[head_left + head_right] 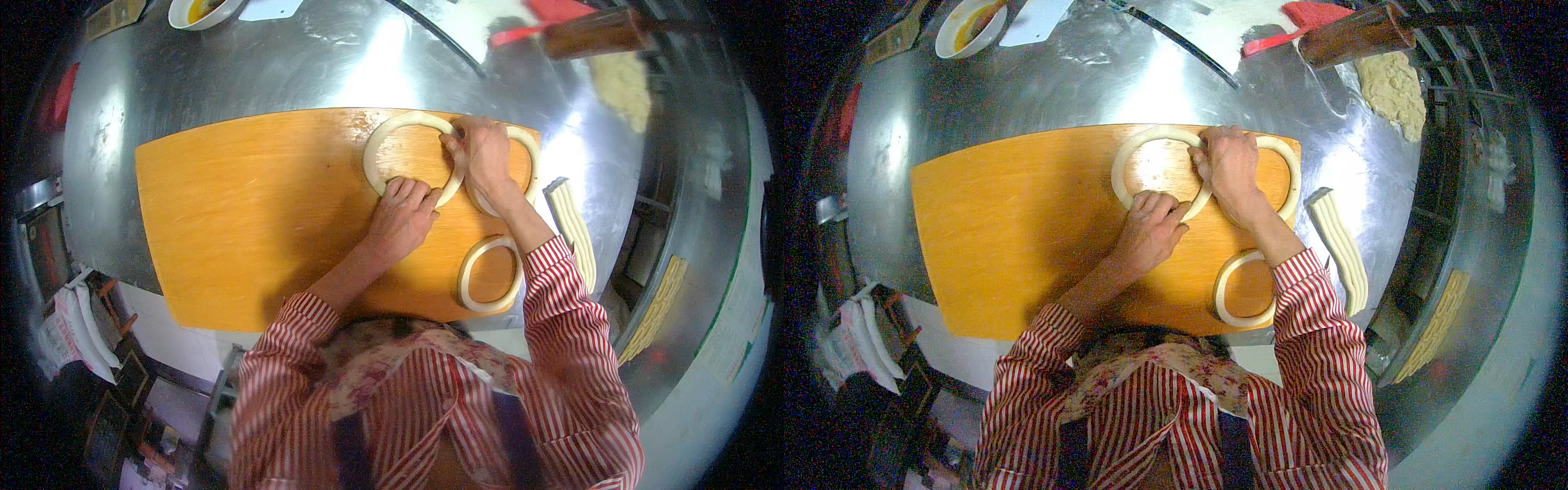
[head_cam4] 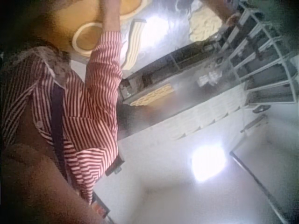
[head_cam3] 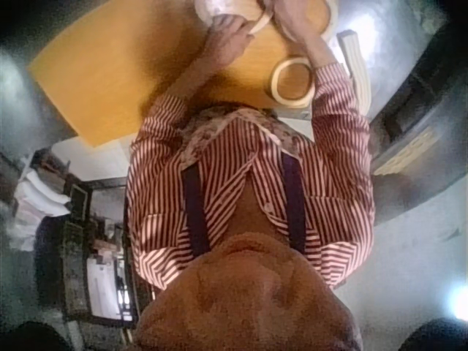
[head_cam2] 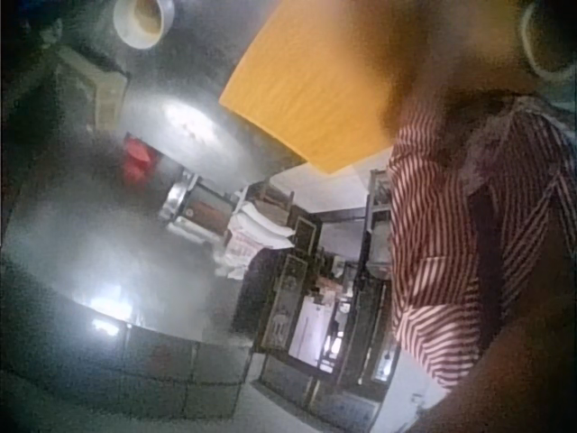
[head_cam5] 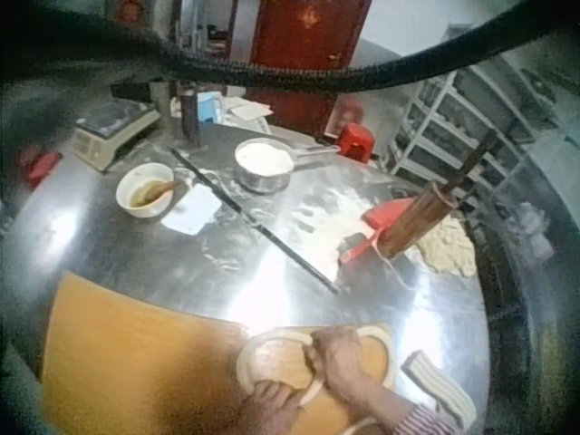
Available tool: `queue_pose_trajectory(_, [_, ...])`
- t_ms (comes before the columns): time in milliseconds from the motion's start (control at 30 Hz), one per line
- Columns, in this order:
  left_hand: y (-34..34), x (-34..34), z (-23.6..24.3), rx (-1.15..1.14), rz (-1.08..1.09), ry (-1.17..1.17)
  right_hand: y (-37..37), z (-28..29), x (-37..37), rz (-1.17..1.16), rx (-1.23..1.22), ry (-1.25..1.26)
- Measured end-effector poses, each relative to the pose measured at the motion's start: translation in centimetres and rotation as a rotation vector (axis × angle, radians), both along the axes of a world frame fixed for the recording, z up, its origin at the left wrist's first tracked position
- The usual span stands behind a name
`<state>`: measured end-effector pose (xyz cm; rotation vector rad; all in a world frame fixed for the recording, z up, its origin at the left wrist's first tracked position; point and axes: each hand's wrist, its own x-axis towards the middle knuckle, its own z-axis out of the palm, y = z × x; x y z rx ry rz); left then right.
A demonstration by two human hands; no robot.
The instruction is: The person shapes long strips of dough into circular rings by hand on a wooden board. They arrange the formed rings in rows on the board and then move the board to a metal counter. Finally, the person picks up a bowl containing a yellow liquid and a brush.
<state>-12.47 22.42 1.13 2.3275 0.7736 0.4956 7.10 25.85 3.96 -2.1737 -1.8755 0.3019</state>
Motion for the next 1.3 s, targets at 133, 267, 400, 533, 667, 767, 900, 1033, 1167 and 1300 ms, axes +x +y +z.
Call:
queue_pose_trajectory(133, [-0.1,-0.3,0.1,-0.015,-0.024,-0.046,0.3,-1.0,0.4,0.0,0.0,-0.025])
queue_pose_trajectory(267, [-0.2,-0.3,0.2,0.001,-0.043,-0.034,1.3,-0.5,-0.4,0.01,0.047,0.005])
queue_pose_trajectory(400, [-0.4,-0.1,0.8,0.014,-0.076,-0.031,2.4,-0.9,-0.4,0.084,0.114,0.094])
queue_pose_trajectory(533, [-0.4,0.0,0.6,0.048,-0.071,-0.045,2.6,-0.8,-0.7,0.086,0.116,0.12])
queue_pose_trajectory(667, [0.6,-1.3,1.1,0.064,-0.089,-0.018,2.9,-1.2,-2.8,0.078,0.17,0.136])
queue_pose_trajectory(767, [0.6,-1.5,1.5,0.049,-0.111,0.04,2.9,-1.6,-2.7,0.037,0.114,0.166])
queue_pose_trajectory(900, [0.8,-2.5,0.0,0.053,-0.026,0.114,2.1,-1.9,-1.4,-0.031,0.121,0.07])
queue_pose_trajectory(1033, [1.6,-4.2,-0.8,0.097,0.046,0.081,-2.3,-0.5,0.8,-0.127,0.209,0.128])
queue_pose_trajectory(1167, [0.3,-1.9,0.2,0.128,0.048,0.017,-12.4,0.9,4.5,-0.323,0.3,0.532])
queue_pose_trajectory(1300, [-1.9,3.5,3.5,0.126,-0.062,-0.017,-23.3,3.6,7.7,-0.514,0.134,0.2])
